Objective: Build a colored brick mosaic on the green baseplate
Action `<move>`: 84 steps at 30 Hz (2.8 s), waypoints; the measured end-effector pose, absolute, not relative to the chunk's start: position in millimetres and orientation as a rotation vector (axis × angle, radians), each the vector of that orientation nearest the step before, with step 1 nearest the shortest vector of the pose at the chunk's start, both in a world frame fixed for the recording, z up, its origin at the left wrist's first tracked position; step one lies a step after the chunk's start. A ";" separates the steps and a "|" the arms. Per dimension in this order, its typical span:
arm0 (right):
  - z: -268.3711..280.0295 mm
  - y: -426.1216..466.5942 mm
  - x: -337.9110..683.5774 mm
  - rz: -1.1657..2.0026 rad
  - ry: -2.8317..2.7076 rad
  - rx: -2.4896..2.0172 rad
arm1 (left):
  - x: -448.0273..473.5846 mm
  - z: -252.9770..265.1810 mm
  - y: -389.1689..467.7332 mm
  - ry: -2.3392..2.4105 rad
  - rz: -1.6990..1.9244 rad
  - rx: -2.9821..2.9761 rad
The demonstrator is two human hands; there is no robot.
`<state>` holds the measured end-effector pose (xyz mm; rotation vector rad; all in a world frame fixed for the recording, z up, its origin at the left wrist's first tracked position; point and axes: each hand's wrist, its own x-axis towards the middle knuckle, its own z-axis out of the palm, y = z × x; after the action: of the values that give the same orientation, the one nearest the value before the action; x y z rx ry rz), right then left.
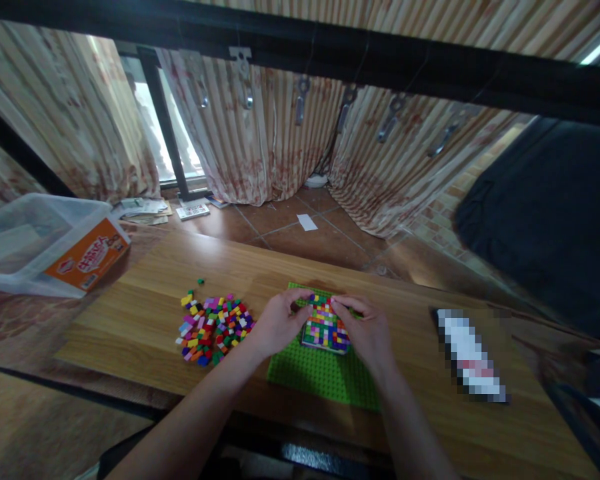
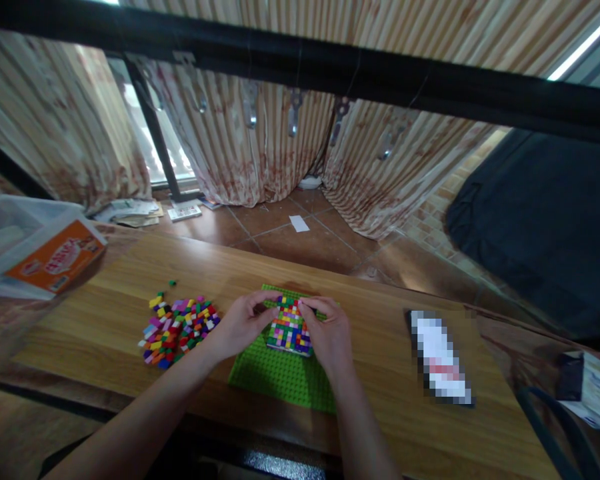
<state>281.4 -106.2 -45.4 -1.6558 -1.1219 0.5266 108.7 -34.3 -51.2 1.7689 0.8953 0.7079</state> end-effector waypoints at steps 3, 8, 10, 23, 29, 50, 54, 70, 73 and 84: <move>-47.9 -106.6 283.8 0.565 -1.121 -1.643 | 108.5 -48.8 -35.2 0.883 0.707 1.761; -50.3 -106.4 287.3 0.650 -1.090 -1.639 | 109.6 -48.0 -36.9 0.903 0.707 1.740; -49.4 -105.8 287.5 0.671 -1.075 -1.646 | 110.4 -48.5 -37.3 0.907 0.706 1.739; -41.8 -103.7 284.1 0.740 -1.033 -1.691 | 110.0 -50.5 -37.2 0.903 0.711 1.731; -50.8 -105.4 286.7 0.819 -0.968 -1.663 | 101.8 -45.2 -29.1 0.879 0.734 1.774; -44.3 -109.4 287.3 0.819 -0.959 -1.769 | -7.8 -23.2 28.9 1.366 0.253 2.155; -43.7 -109.5 286.9 0.799 -0.978 -1.769 | -2.6 -17.0 24.2 1.396 0.157 2.255; -46.6 -110.7 289.5 0.834 -0.989 -1.819 | 20.1 -25.7 21.3 1.360 0.151 2.444; -47.4 -110.7 289.4 0.857 -0.976 -1.806 | 26.3 -21.8 17.1 1.395 0.134 2.436; -48.3 -109.5 286.4 0.627 -0.931 -1.729 | 39.2 -20.0 12.3 1.180 0.424 2.308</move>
<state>286.4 -109.5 -48.3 -1.7285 -0.9309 0.6273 39.2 12.3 -20.0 2.3080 1.1801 0.4243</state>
